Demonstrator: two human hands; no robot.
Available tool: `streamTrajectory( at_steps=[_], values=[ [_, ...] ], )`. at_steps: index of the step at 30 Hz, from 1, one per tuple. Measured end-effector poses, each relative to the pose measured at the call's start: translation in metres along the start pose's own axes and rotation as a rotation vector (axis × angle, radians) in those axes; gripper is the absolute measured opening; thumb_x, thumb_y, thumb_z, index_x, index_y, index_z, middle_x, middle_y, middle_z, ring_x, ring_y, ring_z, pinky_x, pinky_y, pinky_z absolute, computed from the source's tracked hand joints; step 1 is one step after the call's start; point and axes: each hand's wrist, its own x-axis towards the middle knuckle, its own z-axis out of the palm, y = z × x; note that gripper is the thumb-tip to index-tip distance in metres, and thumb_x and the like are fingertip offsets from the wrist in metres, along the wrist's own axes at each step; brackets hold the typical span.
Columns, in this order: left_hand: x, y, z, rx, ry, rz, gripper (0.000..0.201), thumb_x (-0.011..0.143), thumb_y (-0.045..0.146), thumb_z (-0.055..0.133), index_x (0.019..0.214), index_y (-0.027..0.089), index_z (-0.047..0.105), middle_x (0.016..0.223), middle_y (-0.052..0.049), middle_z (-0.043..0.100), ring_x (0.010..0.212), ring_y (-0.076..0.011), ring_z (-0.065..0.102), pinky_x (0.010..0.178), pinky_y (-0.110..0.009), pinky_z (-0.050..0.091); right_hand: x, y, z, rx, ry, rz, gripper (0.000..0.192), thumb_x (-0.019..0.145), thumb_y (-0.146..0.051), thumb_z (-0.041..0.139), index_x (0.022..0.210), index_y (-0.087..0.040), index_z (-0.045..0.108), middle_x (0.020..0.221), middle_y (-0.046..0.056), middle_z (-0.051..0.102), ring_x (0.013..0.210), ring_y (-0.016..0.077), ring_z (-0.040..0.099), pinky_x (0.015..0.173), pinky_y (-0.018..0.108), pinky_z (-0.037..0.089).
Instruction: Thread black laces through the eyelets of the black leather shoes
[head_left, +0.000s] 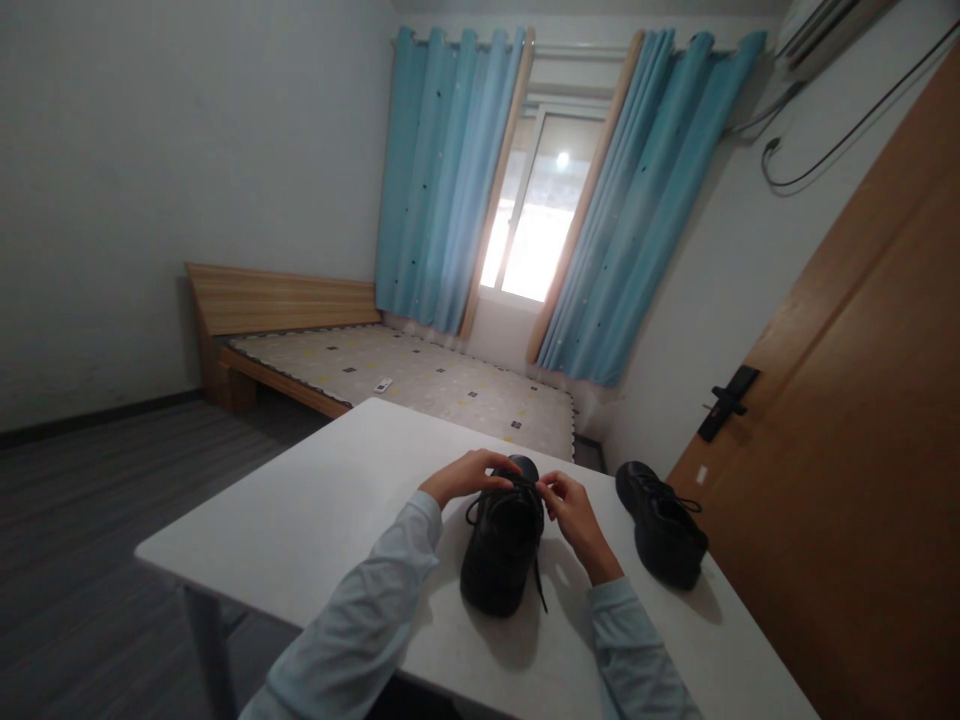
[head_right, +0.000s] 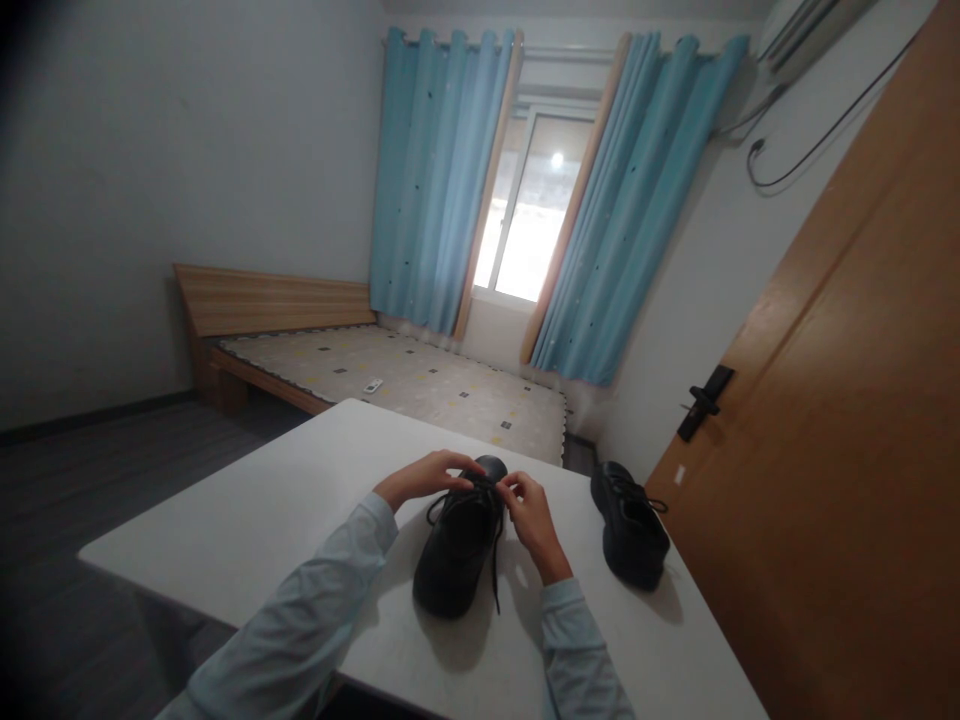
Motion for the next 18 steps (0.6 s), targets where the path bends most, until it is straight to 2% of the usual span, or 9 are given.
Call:
streamTrajectory(
  at_steps=[3, 7, 12, 18],
  values=[
    [-0.0004, 0.0007, -0.0003, 0.008, 0.004, 0.005, 0.034, 0.077, 0.032, 0.063, 0.109, 0.021, 0.064, 0.107, -0.003, 0.067, 0.098, -0.0172, 0.06, 0.088, -0.024, 0.042, 0.0002, -0.0011, 0.0043, 0.102, 0.014, 0.028, 0.034, 0.07, -0.05, 0.064, 0.069, -0.017, 0.056, 0.051, -0.003, 0.05, 0.043, 0.0101, 0.043, 0.039, 0.022, 0.032],
    [-0.0009, 0.0034, -0.0009, 0.011, -0.003, 0.009, 0.034, 0.077, 0.033, 0.062, 0.109, 0.02, 0.064, 0.109, -0.003, 0.066, 0.099, -0.0176, 0.059, 0.088, -0.024, 0.041, 0.001, -0.0036, 0.006, 0.149, 0.031, 0.021, 0.036, 0.068, -0.052, 0.066, 0.067, -0.017, 0.055, 0.057, -0.001, 0.054, 0.047, 0.0105, 0.045, 0.041, 0.022, 0.034],
    [-0.0006, 0.0049, -0.0006, 0.01, -0.006, -0.008, 0.031, 0.079, 0.029, 0.06, 0.109, 0.021, 0.064, 0.109, -0.003, 0.066, 0.099, -0.0168, 0.059, 0.088, -0.024, 0.042, 0.0008, -0.005, 0.0023, 0.162, 0.005, -0.007, 0.032, 0.069, -0.047, 0.067, 0.068, -0.017, 0.057, 0.062, -0.001, 0.056, 0.059, 0.0133, 0.051, 0.054, 0.025, 0.042],
    [-0.0015, 0.0048, -0.0011, 0.018, -0.003, 0.004, 0.03, 0.08, 0.024, 0.058, 0.109, 0.021, 0.064, 0.109, -0.002, 0.066, 0.1, -0.0162, 0.059, 0.089, -0.024, 0.041, 0.0, -0.0038, -0.001, 0.284, 0.029, 0.031, 0.035, 0.06, -0.04, 0.076, 0.08, -0.017, 0.059, 0.074, 0.0, 0.06, 0.07, 0.0155, 0.057, 0.067, 0.029, 0.046]
  ],
)
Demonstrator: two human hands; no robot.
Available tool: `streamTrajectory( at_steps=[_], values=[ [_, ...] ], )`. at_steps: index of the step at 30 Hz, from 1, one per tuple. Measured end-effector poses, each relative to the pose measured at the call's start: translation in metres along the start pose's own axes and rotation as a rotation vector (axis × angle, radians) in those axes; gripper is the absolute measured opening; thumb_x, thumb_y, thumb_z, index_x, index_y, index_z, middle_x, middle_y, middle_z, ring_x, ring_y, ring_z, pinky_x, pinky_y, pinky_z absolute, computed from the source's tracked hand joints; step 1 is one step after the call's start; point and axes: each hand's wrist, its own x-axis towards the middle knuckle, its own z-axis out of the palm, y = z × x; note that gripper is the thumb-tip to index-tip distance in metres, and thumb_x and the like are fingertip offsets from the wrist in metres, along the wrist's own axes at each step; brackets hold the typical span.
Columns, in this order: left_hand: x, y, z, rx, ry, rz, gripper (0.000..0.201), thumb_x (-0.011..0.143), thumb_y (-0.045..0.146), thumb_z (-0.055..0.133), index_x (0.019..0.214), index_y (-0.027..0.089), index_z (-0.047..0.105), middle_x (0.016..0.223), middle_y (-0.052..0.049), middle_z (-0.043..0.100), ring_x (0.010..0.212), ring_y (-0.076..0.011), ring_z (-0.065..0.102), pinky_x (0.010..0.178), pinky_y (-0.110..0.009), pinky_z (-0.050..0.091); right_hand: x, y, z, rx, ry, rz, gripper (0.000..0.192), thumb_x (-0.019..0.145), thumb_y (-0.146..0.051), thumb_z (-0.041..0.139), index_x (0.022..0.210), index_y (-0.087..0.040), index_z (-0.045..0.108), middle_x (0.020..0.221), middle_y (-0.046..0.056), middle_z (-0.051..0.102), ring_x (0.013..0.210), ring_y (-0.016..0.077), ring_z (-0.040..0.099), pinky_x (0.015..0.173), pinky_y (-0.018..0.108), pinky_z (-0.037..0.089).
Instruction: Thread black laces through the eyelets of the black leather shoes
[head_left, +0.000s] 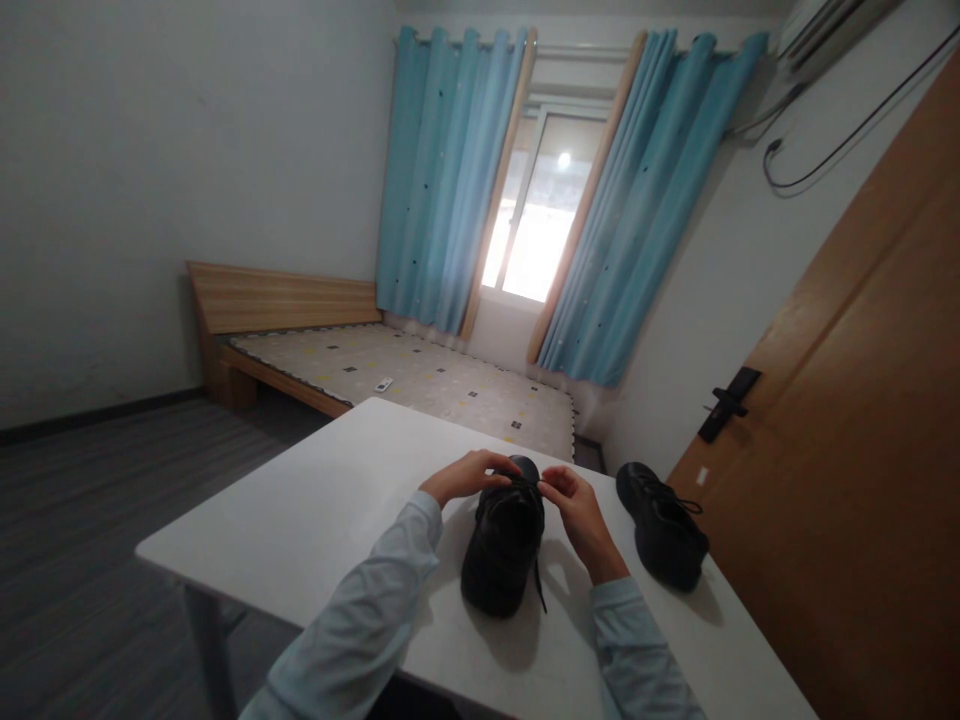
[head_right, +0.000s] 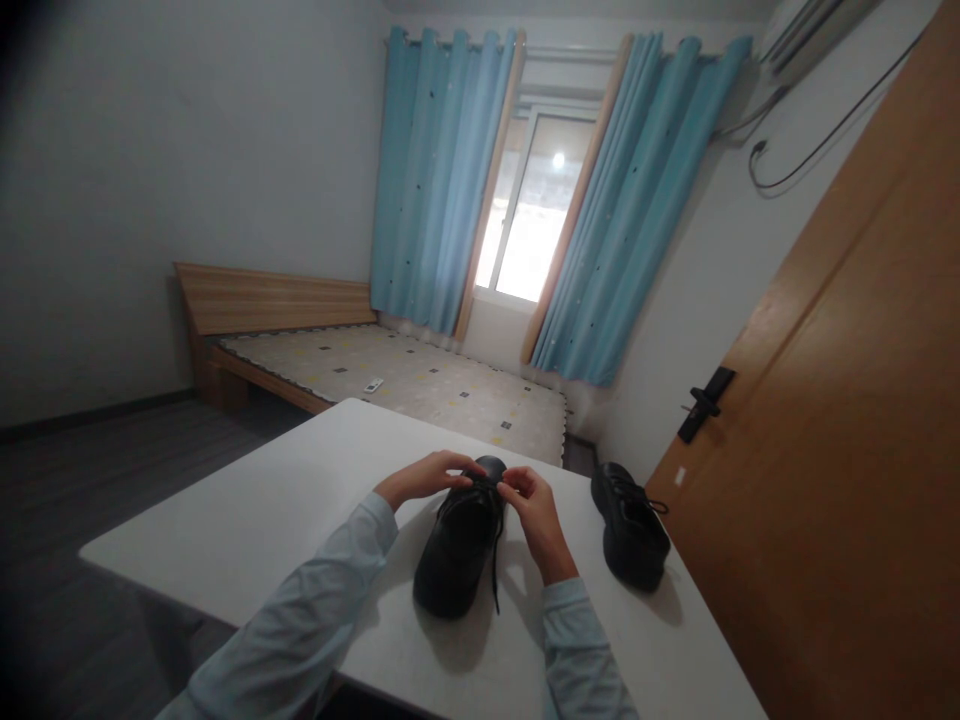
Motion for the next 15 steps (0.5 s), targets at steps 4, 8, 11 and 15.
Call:
streamTrajectory(
  at_steps=[4, 8, 11, 15],
  values=[
    [-0.0002, 0.002, -0.0009, -0.004, -0.013, -0.016, 0.03, 0.08, 0.022, 0.057, 0.109, 0.022, 0.064, 0.109, -0.002, 0.066, 0.099, -0.0162, 0.059, 0.09, -0.024, 0.041, 0.0, -0.0001, -0.0009, 0.064, 0.013, 0.016, 0.035, 0.061, -0.038, 0.076, 0.081, -0.018, 0.055, 0.073, -0.001, 0.058, 0.07, 0.0162, 0.059, 0.071, 0.032, 0.048],
    [0.0007, 0.002, -0.0004, -0.016, -0.009, -0.034, 0.029, 0.082, 0.019, 0.052, 0.108, 0.021, 0.064, 0.109, -0.002, 0.066, 0.101, -0.0158, 0.058, 0.091, -0.024, 0.04, -0.0002, -0.0023, -0.0004, 0.046, 0.002, 0.002, 0.031, 0.064, -0.037, 0.073, 0.08, -0.019, 0.054, 0.074, -0.001, 0.056, 0.067, 0.0151, 0.059, 0.065, 0.03, 0.048],
    [0.0018, -0.0002, 0.0006, -0.01, -0.007, -0.056, 0.03, 0.082, 0.017, 0.049, 0.108, 0.022, 0.064, 0.109, -0.001, 0.066, 0.1, -0.0149, 0.058, 0.09, -0.024, 0.04, -0.0003, -0.0043, 0.0005, -0.02, -0.002, -0.012, 0.029, 0.065, -0.038, 0.071, 0.079, -0.019, 0.054, 0.071, -0.001, 0.056, 0.063, 0.0141, 0.056, 0.053, 0.025, 0.043],
    [0.0029, -0.0018, 0.0011, 0.004, -0.002, -0.083, 0.03, 0.085, 0.019, 0.045, 0.108, 0.022, 0.064, 0.109, -0.001, 0.066, 0.1, -0.0149, 0.058, 0.09, -0.024, 0.04, -0.0005, -0.0056, -0.0004, -0.076, -0.015, -0.02, 0.026, 0.066, -0.037, 0.069, 0.079, -0.018, 0.055, 0.07, -0.001, 0.057, 0.057, 0.0117, 0.051, 0.046, 0.022, 0.036]
  ],
)
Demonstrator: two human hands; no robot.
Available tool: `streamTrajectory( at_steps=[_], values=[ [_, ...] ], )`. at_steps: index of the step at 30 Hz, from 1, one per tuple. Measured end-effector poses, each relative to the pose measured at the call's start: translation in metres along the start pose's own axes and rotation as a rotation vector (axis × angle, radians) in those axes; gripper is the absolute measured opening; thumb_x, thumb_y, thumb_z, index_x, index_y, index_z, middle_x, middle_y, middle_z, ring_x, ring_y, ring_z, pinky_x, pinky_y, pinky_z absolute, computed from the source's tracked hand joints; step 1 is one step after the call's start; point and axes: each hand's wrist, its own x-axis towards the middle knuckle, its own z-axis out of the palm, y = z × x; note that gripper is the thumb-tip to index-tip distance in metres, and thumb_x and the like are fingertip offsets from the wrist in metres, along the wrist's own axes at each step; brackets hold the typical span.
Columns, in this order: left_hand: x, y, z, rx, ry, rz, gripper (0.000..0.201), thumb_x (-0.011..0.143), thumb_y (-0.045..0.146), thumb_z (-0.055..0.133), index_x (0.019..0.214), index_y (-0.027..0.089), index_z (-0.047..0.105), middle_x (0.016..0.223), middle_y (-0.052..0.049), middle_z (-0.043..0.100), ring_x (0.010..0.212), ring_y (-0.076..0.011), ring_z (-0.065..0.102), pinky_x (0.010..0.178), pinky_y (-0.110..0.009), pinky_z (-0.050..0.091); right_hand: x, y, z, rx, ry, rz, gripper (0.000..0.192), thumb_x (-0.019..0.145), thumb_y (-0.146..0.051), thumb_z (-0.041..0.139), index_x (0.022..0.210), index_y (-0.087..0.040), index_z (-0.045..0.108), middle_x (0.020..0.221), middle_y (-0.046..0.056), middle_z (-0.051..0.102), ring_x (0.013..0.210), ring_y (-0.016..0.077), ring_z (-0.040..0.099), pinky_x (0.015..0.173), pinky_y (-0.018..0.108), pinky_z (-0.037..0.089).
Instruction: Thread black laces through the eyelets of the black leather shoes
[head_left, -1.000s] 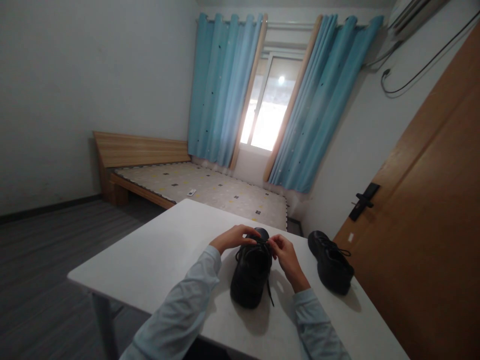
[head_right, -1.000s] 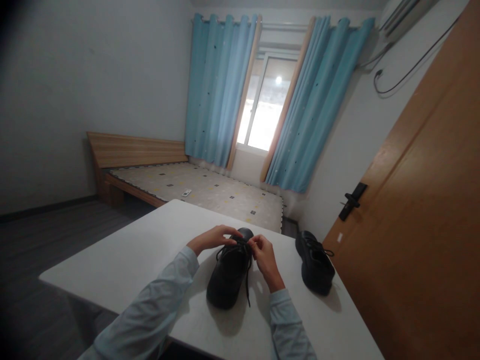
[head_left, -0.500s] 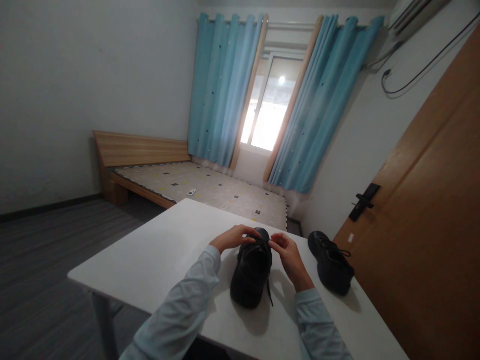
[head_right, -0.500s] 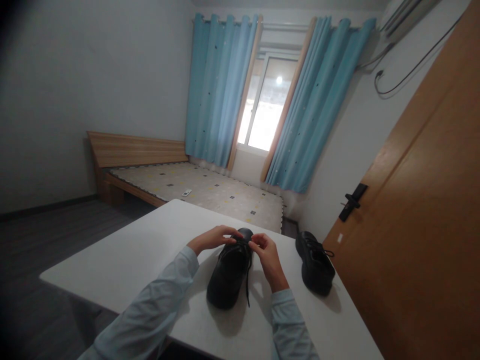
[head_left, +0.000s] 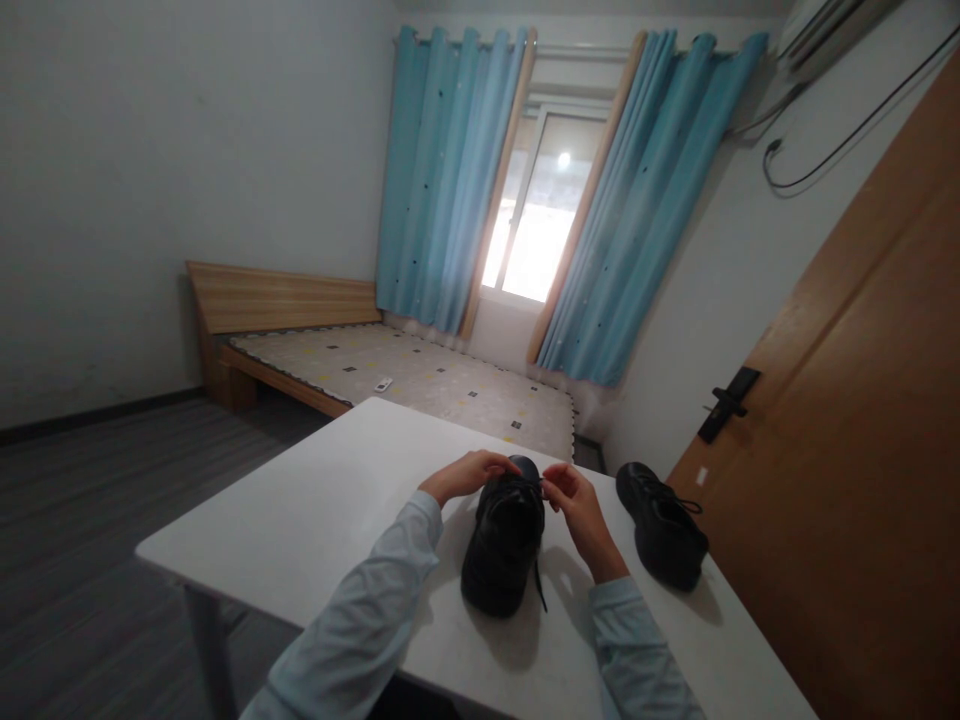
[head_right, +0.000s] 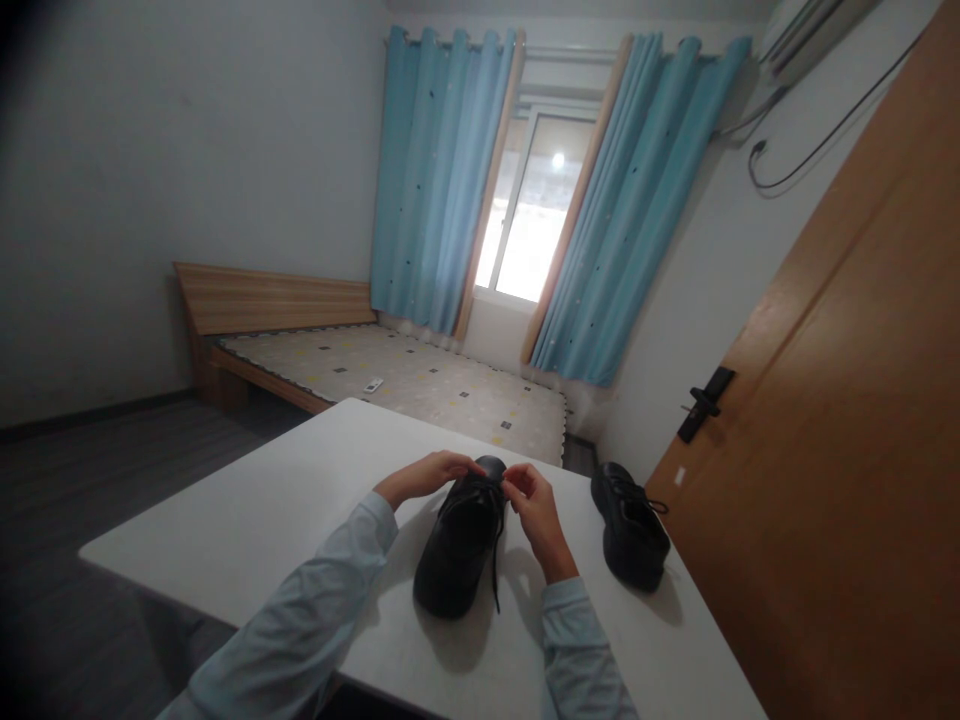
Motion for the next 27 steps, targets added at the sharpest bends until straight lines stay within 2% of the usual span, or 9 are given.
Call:
streamTrajectory(
  at_steps=[4, 10, 14, 18, 24, 27],
  values=[
    [0.001, 0.001, 0.0, -0.003, 0.0, -0.022, 0.031, 0.086, 0.019, 0.043, 0.108, 0.021, 0.065, 0.11, -0.002, 0.066, 0.101, -0.0154, 0.058, 0.09, -0.024, 0.04, 0.001, 0.0, -0.003, -0.089, -0.014, -0.013, 0.02, 0.068, -0.033, 0.066, 0.08, -0.018, 0.057, 0.073, 0.001, 0.059, 0.06, 0.0128, 0.053, 0.048, 0.022, 0.039],
    [0.001, -0.001, 0.001, -0.006, 0.001, -0.021, 0.032, 0.087, 0.022, 0.043, 0.109, 0.021, 0.064, 0.11, -0.003, 0.066, 0.101, -0.016, 0.058, 0.089, -0.025, 0.041, 0.001, -0.001, -0.008, -0.211, -0.073, -0.07, 0.017, 0.068, -0.03, 0.065, 0.079, -0.018, 0.061, 0.073, 0.002, 0.062, 0.07, 0.0166, 0.058, 0.061, 0.027, 0.047],
    [0.0, -0.001, 0.0, 0.006, -0.003, -0.028, 0.032, 0.086, 0.021, 0.043, 0.109, 0.021, 0.065, 0.109, -0.003, 0.066, 0.1, -0.0159, 0.057, 0.09, -0.025, 0.04, 0.0, -0.003, -0.012, -0.275, -0.133, -0.066, 0.017, 0.071, -0.03, 0.064, 0.081, -0.017, 0.063, 0.076, 0.004, 0.063, 0.074, 0.0179, 0.059, 0.063, 0.029, 0.048],
    [0.0, 0.0, 0.0, 0.028, -0.008, -0.027, 0.03, 0.085, 0.02, 0.045, 0.109, 0.022, 0.064, 0.109, -0.003, 0.066, 0.099, -0.0153, 0.057, 0.089, -0.025, 0.04, 0.0, -0.007, -0.016, -0.42, -0.134, -0.136, 0.013, 0.071, -0.028, 0.064, 0.08, -0.019, 0.067, 0.082, 0.004, 0.058, 0.072, 0.0164, 0.056, 0.062, 0.029, 0.047],
    [-0.001, 0.003, -0.001, -0.042, -0.009, 0.017, 0.026, 0.083, 0.023, 0.051, 0.105, 0.02, 0.064, 0.105, -0.003, 0.067, 0.097, -0.015, 0.058, 0.089, -0.025, 0.041, 0.0, -0.009, -0.018, -0.503, -0.118, -0.204, 0.008, 0.071, -0.027, 0.065, 0.068, -0.019, 0.066, 0.08, 0.004, 0.054, 0.073, 0.0172, 0.054, 0.061, 0.03, 0.046],
    [-0.004, 0.003, -0.004, -0.139, 0.034, -0.05, 0.028, 0.075, 0.027, 0.062, 0.101, 0.016, 0.063, 0.101, -0.006, 0.067, 0.089, -0.0154, 0.061, 0.081, -0.025, 0.045, -0.001, -0.009, -0.019, -0.478, -0.159, -0.199, 0.012, 0.074, -0.03, 0.063, 0.07, -0.019, 0.064, 0.085, 0.005, 0.054, 0.077, 0.0174, 0.054, 0.062, 0.029, 0.048]
  ],
)
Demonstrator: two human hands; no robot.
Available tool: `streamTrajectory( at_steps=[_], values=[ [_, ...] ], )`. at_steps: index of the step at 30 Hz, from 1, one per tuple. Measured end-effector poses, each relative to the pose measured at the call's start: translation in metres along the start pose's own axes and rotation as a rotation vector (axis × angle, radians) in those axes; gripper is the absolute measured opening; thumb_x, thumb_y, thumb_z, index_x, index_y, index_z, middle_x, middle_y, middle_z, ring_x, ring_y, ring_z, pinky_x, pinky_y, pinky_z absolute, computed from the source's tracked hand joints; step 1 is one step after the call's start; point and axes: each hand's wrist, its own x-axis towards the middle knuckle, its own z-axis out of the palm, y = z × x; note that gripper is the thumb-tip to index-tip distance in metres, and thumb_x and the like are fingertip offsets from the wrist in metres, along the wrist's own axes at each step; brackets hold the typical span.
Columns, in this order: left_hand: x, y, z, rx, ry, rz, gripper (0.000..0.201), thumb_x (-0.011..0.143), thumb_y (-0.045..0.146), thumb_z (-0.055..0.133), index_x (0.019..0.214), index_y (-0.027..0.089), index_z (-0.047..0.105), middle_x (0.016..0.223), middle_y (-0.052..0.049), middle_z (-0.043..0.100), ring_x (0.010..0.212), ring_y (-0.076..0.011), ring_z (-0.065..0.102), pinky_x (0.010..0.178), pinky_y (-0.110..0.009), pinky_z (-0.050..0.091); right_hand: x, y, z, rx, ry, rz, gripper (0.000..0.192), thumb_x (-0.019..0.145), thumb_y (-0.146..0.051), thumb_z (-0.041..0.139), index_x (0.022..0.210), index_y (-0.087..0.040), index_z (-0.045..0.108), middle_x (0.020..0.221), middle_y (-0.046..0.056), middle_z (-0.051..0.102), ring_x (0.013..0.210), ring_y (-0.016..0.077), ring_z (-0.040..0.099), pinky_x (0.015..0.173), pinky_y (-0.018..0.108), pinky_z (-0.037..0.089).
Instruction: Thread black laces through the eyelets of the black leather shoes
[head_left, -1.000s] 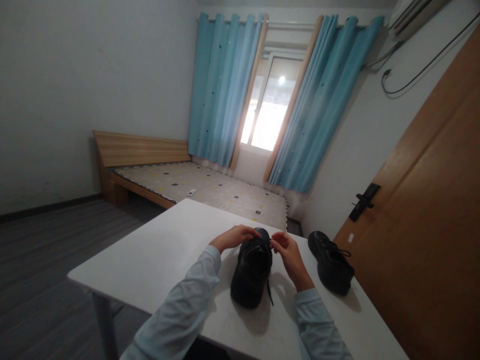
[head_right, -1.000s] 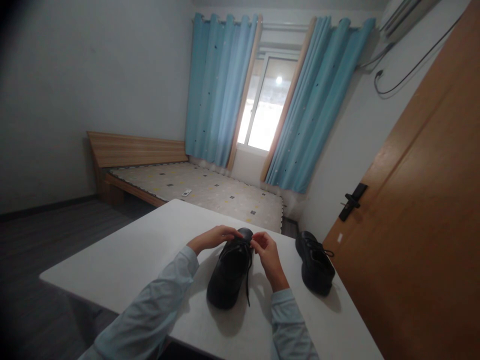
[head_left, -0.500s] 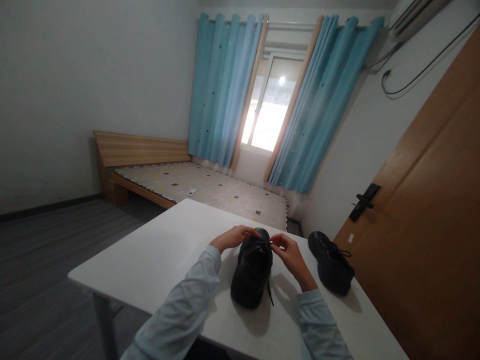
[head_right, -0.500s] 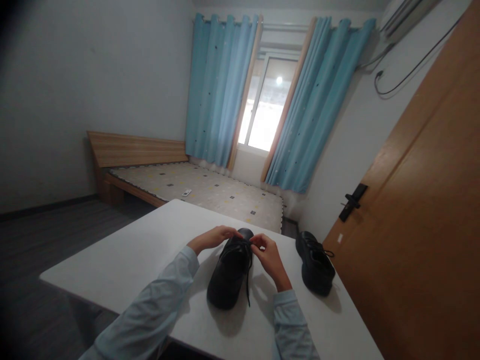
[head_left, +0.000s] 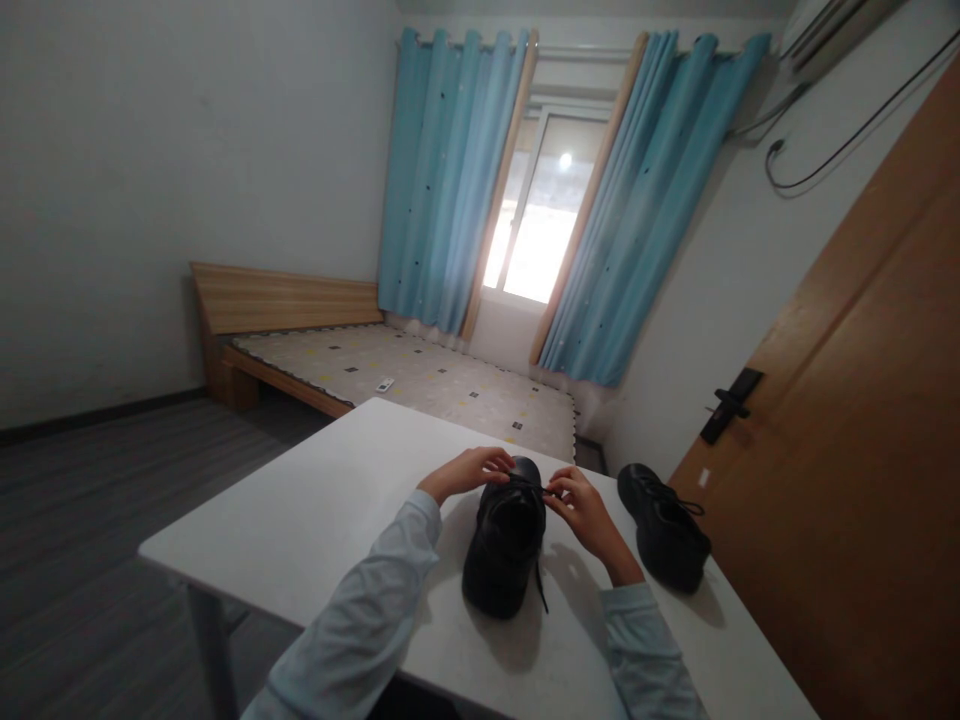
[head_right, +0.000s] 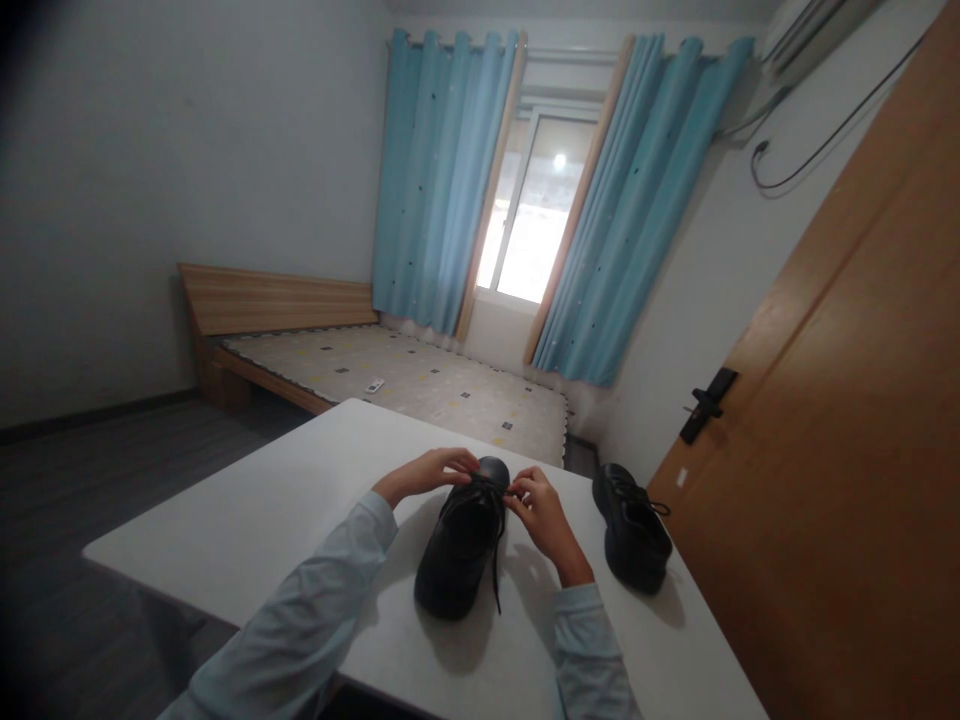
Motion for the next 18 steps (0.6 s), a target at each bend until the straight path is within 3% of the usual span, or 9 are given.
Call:
streamTrajectory(
  at_steps=[3, 6, 14, 18],
  values=[
    [-0.002, -0.002, -0.005, 0.032, 0.009, -0.09, 0.029, 0.065, 0.033, 0.071, 0.087, 0.014, 0.065, 0.087, -0.005, 0.068, 0.077, -0.0158, 0.061, 0.069, -0.024, 0.046, -0.002, 0.001, 0.0, 0.037, -0.02, -0.001, 0.014, 0.076, -0.031, 0.061, 0.072, -0.018, 0.061, 0.089, 0.006, 0.054, 0.082, 0.0181, 0.055, 0.064, 0.029, 0.05],
    [-0.003, -0.004, -0.008, 0.043, -0.071, -0.113, 0.027, 0.063, 0.037, 0.072, 0.074, 0.014, 0.066, 0.074, -0.002, 0.067, 0.072, -0.015, 0.059, 0.067, -0.024, 0.043, -0.003, 0.002, 0.002, 0.055, -0.025, 0.002, 0.014, 0.076, -0.031, 0.059, 0.072, -0.018, 0.059, 0.09, 0.006, 0.055, 0.083, 0.0178, 0.056, 0.066, 0.03, 0.051],
    [-0.002, 0.007, -0.004, -0.153, -0.113, -0.059, 0.045, 0.068, 0.057, 0.06, 0.072, 0.012, 0.057, 0.062, 0.004, 0.053, 0.061, -0.0087, 0.045, 0.059, -0.021, 0.035, -0.002, 0.001, 0.001, 0.022, -0.036, 0.013, 0.015, 0.076, -0.032, 0.057, 0.074, -0.018, 0.059, 0.087, 0.006, 0.061, 0.081, 0.0173, 0.059, 0.068, 0.029, 0.051],
    [-0.003, 0.01, -0.002, -0.261, -0.193, -0.041, 0.046, 0.064, 0.056, 0.065, 0.072, 0.011, 0.057, 0.063, 0.003, 0.053, 0.062, -0.0084, 0.045, 0.06, -0.021, 0.035, -0.002, 0.005, 0.0, 0.062, 0.008, 0.055, 0.014, 0.074, -0.031, 0.059, 0.076, -0.017, 0.062, 0.083, 0.006, 0.064, 0.077, 0.0175, 0.06, 0.069, 0.031, 0.051]
  ],
)
